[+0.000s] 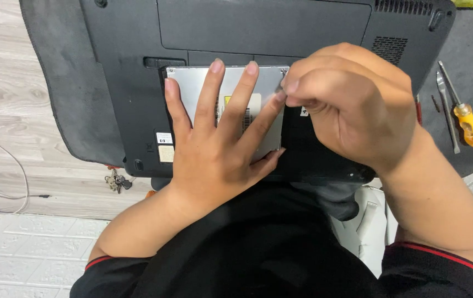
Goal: Preparing an optical drive for reinstallation by attaching a mounting bracket with screws and then sliding it into the laptop bay.
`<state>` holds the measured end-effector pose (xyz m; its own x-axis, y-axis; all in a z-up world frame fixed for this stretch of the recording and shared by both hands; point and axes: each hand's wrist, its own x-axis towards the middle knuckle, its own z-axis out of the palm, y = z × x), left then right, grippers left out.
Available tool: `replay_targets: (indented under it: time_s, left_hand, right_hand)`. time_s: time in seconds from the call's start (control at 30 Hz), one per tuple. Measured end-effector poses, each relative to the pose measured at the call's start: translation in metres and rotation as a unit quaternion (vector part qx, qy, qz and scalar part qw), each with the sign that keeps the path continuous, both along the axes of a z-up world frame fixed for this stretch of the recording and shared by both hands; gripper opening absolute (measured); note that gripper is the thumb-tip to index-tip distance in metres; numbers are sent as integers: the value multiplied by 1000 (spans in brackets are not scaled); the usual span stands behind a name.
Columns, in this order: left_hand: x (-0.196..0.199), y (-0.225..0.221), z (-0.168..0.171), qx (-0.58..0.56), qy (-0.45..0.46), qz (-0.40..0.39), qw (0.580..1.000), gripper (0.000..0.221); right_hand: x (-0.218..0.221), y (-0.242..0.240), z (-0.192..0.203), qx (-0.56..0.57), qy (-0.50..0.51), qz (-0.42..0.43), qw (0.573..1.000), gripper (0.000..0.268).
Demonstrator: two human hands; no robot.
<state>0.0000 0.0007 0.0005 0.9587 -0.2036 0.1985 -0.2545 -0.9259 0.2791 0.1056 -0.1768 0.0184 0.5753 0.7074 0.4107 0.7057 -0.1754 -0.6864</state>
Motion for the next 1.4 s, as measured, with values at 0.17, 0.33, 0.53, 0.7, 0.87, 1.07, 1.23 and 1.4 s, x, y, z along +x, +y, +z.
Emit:
replay_targets:
  time_s: [0.17,0.33,0.53,0.7,0.87,1.07,1.23,1.4]
  left_hand:
    - [-1,2,-1,-7,8,-9,1000,58]
    - [0,2,1,-6,5,-10,1000,58]
    - [-1,1,0,-7,5,-13,1000,57]
    - [-2,-3,-1,14,13,-4,1000,56]
    - [-2,-4,1,6,27,-4,1000,56]
    - [7,11,24,-104,221,-23,969,78]
    - [34,21,33,-162,116,-53,978,42]
    - [66,19,26,-219,75,-77,970,16]
  right_hand:
    - [4,-4,-1,-7,-18,46,999,20]
    - [7,-6,18,-94,-14,62,994,23]
    - [20,-4,29,-258,15,67,964,28]
    - [13,-24,31,-292,-234,-82,924,40]
    - [25,-8,54,-225,-62,60,971,11]
    - [15,-16,50,-365,-198,2,910,36]
    - [10,-8,52,-380,-221,-8,898,19]
    - [13,-2,66,-395,-270,-39,877,13]
